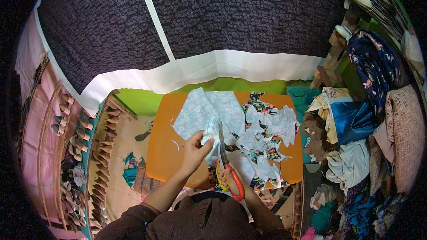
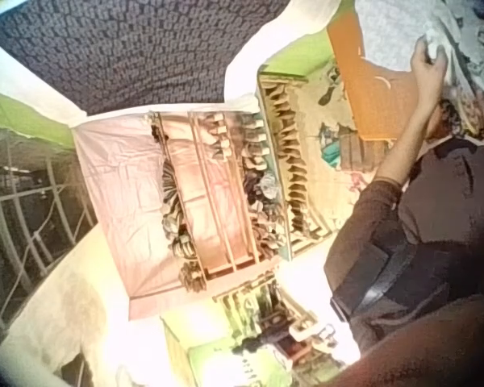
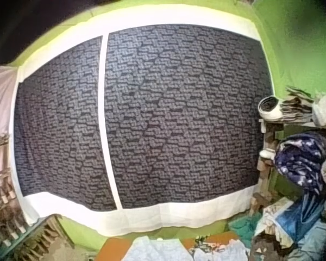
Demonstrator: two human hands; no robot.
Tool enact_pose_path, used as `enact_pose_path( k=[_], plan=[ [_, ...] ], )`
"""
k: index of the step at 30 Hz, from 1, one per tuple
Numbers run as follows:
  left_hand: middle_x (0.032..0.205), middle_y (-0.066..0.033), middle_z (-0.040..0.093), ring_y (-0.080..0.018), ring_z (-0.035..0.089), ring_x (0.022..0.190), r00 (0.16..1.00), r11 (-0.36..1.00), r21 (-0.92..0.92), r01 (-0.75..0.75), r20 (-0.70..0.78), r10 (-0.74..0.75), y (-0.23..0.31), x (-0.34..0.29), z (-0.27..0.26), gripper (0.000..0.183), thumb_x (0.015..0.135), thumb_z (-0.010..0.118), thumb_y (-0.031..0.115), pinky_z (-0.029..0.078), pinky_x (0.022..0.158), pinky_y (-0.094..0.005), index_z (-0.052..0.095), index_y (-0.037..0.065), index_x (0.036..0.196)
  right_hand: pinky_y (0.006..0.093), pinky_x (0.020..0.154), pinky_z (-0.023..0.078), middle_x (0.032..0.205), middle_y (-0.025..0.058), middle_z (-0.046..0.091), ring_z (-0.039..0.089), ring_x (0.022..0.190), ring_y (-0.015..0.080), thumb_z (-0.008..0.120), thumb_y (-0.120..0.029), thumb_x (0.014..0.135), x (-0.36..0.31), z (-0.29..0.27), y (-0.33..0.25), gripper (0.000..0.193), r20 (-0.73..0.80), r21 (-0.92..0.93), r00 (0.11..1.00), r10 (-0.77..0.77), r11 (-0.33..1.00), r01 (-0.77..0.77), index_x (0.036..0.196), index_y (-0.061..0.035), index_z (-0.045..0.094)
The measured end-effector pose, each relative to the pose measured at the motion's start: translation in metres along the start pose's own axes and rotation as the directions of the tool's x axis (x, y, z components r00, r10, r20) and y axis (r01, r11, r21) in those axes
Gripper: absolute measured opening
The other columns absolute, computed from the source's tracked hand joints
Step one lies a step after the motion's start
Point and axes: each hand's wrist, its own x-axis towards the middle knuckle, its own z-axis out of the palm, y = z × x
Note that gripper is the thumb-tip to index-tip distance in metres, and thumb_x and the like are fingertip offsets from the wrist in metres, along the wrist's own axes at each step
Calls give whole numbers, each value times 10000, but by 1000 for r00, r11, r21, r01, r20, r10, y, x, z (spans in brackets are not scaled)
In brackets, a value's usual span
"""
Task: Cutting fabric with patterns into specific shapes using scissors.
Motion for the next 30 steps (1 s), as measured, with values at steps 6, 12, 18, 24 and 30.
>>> enact_pose_path(
  k=[6,12,18,24,30],
  plan=[
    [660,7,496,-43,410,557,972,937,258,-234,38,232,-14,5,-13,139,785,548,107,343,482,-198,523,-1,868,181,505,296,684,-21,322,319,562,57,347,-632,775,0,8,-1,557,-72,1,996,59,998,-59,848,-80,347],
    [571,3,419,-45,384,508,996,999,25,21,-82,-19,-11,-5,-7,164,802,524,117,314,424,-222,423,7,734,171,505,291,702,-20,326,325,579,53,364,-628,768,1,1,10,559,-28,-61,998,64,996,-66,868,-78,347],
    [532,28,353,-25,325,496,998,991,128,44,-56,-37,-6,-5,-15,241,803,544,137,258,387,-216,366,44,670,203,522,341,754,-5,371,368,628,71,393,-528,825,3,-3,16,525,-34,-201,999,-42,979,34,1033,-46,364],
    [568,44,391,-20,324,526,999,973,229,-29,31,23,15,-5,-11,219,783,599,149,275,439,-195,432,32,703,245,551,350,742,-2,359,367,647,102,391,-544,817,8,-10,24,544,-65,-318,990,-123,943,97,988,-28,372],
    [638,29,474,-19,381,578,997,981,194,24,73,-39,15,-6,-15,178,781,608,148,322,493,-188,504,3,787,155,511,284,810,0,331,307,635,53,393,-532,822,8,-11,20,624,37,-215,999,-32,976,40,1238,-99,222]
  ],
)
